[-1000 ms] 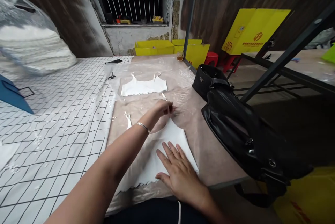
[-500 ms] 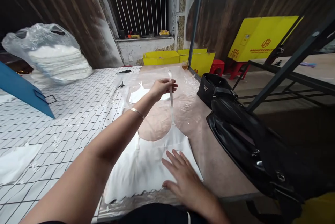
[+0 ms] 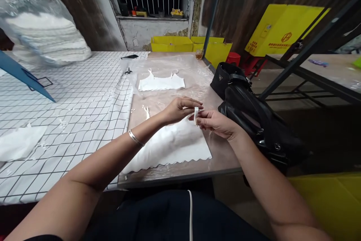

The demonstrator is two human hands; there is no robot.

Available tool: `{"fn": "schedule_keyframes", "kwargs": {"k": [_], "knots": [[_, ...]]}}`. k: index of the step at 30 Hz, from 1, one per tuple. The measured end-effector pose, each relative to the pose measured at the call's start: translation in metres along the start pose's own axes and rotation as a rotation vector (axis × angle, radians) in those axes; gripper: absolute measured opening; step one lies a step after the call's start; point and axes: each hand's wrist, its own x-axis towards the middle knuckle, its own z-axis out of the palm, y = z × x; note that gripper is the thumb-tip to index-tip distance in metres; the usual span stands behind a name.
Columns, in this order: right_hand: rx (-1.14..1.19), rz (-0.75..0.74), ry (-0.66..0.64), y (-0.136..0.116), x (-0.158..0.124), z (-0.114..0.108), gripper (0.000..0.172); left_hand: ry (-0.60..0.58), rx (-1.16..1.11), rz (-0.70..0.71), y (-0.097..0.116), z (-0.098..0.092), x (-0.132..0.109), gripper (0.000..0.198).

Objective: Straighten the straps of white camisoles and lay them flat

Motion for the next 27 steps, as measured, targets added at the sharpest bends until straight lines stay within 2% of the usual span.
{"fn": "schedule_keyframes", "kwargs": {"k": [5, 8, 9, 10, 12, 14, 15, 18, 21, 22, 23, 25, 26, 27], "knots": [[0.101, 0.107, 0.012, 0.004, 0.009, 0.016, 0.048, 0.033, -0.069, -0.219, -0.004, -0.001, -0.009, 0.023], [0.146, 0.144, 0.088, 0.003, 0.015, 0.020, 0.050, 0.115, 0.153, -0.477, -0.001, -0.001, -0.024, 0.024], [0.147, 0.140, 0.129, 0.004, 0.017, 0.019, 0.051, 0.107, 0.256, -0.587, 0.001, 0.000, -0.031, 0.024], [0.137, 0.130, 0.175, 0.005, 0.020, 0.018, 0.052, 0.062, 0.350, -0.689, 0.003, 0.003, -0.039, 0.024], [0.083, 0.092, 0.257, 0.010, 0.026, 0.014, 0.053, -0.116, 0.474, -0.824, 0.006, 0.010, -0.056, 0.027], [-0.021, 0.034, 0.300, 0.018, 0.032, 0.012, 0.051, -0.240, 0.527, -0.865, 0.008, 0.020, -0.070, 0.031], [-0.080, 0.005, 0.308, 0.023, 0.034, 0.012, 0.049, -0.254, 0.531, -0.874, 0.008, 0.024, -0.075, 0.032], [-0.196, -0.020, 0.293, 0.037, 0.041, 0.015, 0.043, -0.206, 0.459, -0.911, 0.006, 0.034, -0.081, 0.028], [-0.242, -0.035, 0.274, 0.047, 0.047, 0.014, 0.041, -0.145, 0.335, -0.943, 0.004, 0.035, -0.080, 0.021], [-0.259, -0.077, 0.326, 0.049, 0.049, 0.012, 0.040, -0.126, 0.298, -0.947, 0.004, 0.034, -0.080, 0.020], [-0.287, -0.137, 0.432, 0.051, 0.051, 0.008, 0.038, -0.108, 0.267, -0.948, 0.004, 0.034, -0.080, 0.019], [-0.375, -0.260, 0.711, 0.052, 0.055, 0.001, 0.033, -0.077, 0.226, -0.933, 0.004, 0.033, -0.081, 0.017], [-0.410, -0.284, 0.788, 0.053, 0.055, -0.002, 0.032, -0.062, 0.213, -0.923, 0.004, 0.033, -0.082, 0.016], [-0.431, -0.273, 0.781, 0.053, 0.055, -0.003, 0.031, -0.047, 0.202, -0.917, 0.003, 0.034, -0.083, 0.016]]}}
